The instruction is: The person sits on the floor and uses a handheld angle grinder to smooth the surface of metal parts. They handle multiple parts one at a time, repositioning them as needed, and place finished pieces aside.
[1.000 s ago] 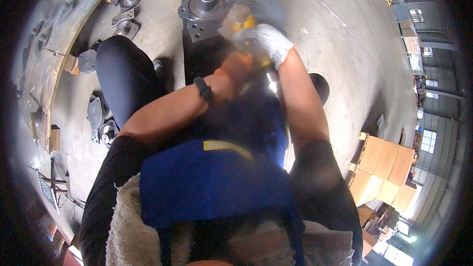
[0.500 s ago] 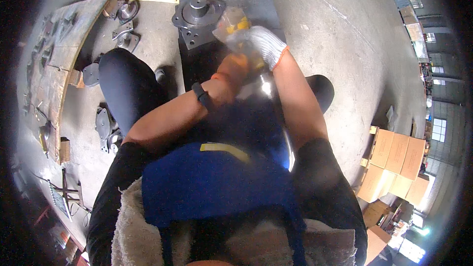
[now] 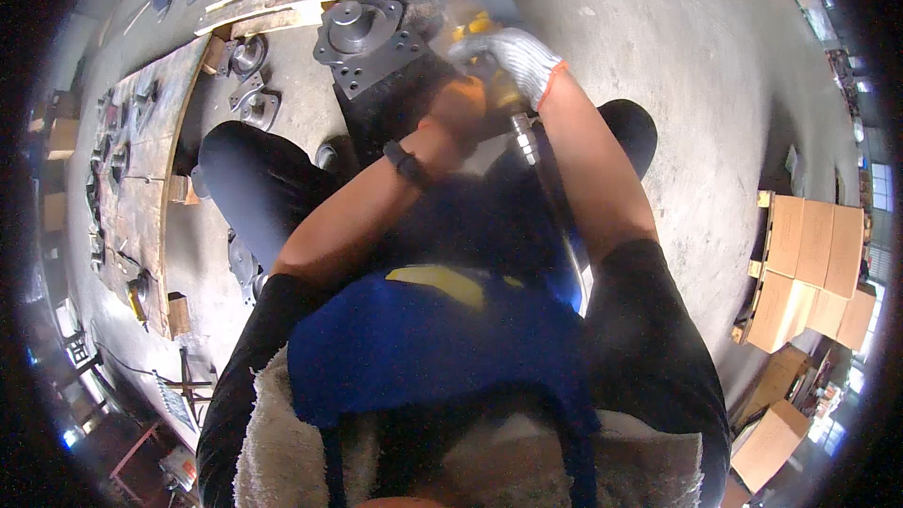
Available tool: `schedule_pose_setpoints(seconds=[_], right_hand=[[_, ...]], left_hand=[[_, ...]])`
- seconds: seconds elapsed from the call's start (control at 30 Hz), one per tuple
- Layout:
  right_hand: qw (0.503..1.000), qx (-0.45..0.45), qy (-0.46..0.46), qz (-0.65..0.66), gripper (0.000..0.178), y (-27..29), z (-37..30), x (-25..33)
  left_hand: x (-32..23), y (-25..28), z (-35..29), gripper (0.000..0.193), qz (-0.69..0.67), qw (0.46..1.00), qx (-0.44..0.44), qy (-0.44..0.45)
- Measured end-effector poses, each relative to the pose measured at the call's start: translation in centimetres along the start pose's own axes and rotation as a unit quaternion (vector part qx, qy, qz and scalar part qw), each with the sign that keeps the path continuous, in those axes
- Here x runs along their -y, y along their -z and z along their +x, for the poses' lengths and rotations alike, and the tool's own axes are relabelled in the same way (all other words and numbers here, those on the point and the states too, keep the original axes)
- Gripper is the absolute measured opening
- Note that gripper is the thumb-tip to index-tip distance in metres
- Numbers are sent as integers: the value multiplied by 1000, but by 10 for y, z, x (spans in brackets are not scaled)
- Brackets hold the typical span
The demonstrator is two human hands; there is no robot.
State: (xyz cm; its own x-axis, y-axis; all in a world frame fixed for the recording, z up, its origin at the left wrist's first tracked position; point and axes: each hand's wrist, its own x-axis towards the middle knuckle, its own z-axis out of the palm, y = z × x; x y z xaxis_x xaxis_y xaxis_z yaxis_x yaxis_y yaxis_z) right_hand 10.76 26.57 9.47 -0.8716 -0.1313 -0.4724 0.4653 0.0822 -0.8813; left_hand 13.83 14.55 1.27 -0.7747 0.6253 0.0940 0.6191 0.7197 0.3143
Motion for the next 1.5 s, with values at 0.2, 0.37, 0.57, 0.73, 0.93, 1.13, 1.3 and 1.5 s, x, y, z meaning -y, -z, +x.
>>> schedule_pose_setpoints(seconds=[0.2,0.37,0.57,0.73,0.93,1.13,1.3,1.5], right_hand=[[987,-2,32,155,19,24,-46,1],[980,-22,134,146,27,35,-67,11],[957,-39,174,229,36,55,-63,26],[944,-71,195,255,39,65,-62,29],[936,-75,200,280,43,65,-54,29],[931,-99,207,283,47,69,-49,33],[927,-98,208,297,50,63,-45,41],[903,-171,183,350,34,25,-39,61]], left_hand=[[-32,20,-34,37,-403,913,-65,22],[-18,29,-71,45,-484,859,134,99],[55,57,-73,68,-8,973,-129,192],[99,63,-34,70,265,946,-27,188],[114,63,-2,49,272,941,27,201],[138,132,31,55,121,975,60,175],[231,185,23,31,-12,989,37,143],[318,178,-24,26,-530,819,-113,190]])
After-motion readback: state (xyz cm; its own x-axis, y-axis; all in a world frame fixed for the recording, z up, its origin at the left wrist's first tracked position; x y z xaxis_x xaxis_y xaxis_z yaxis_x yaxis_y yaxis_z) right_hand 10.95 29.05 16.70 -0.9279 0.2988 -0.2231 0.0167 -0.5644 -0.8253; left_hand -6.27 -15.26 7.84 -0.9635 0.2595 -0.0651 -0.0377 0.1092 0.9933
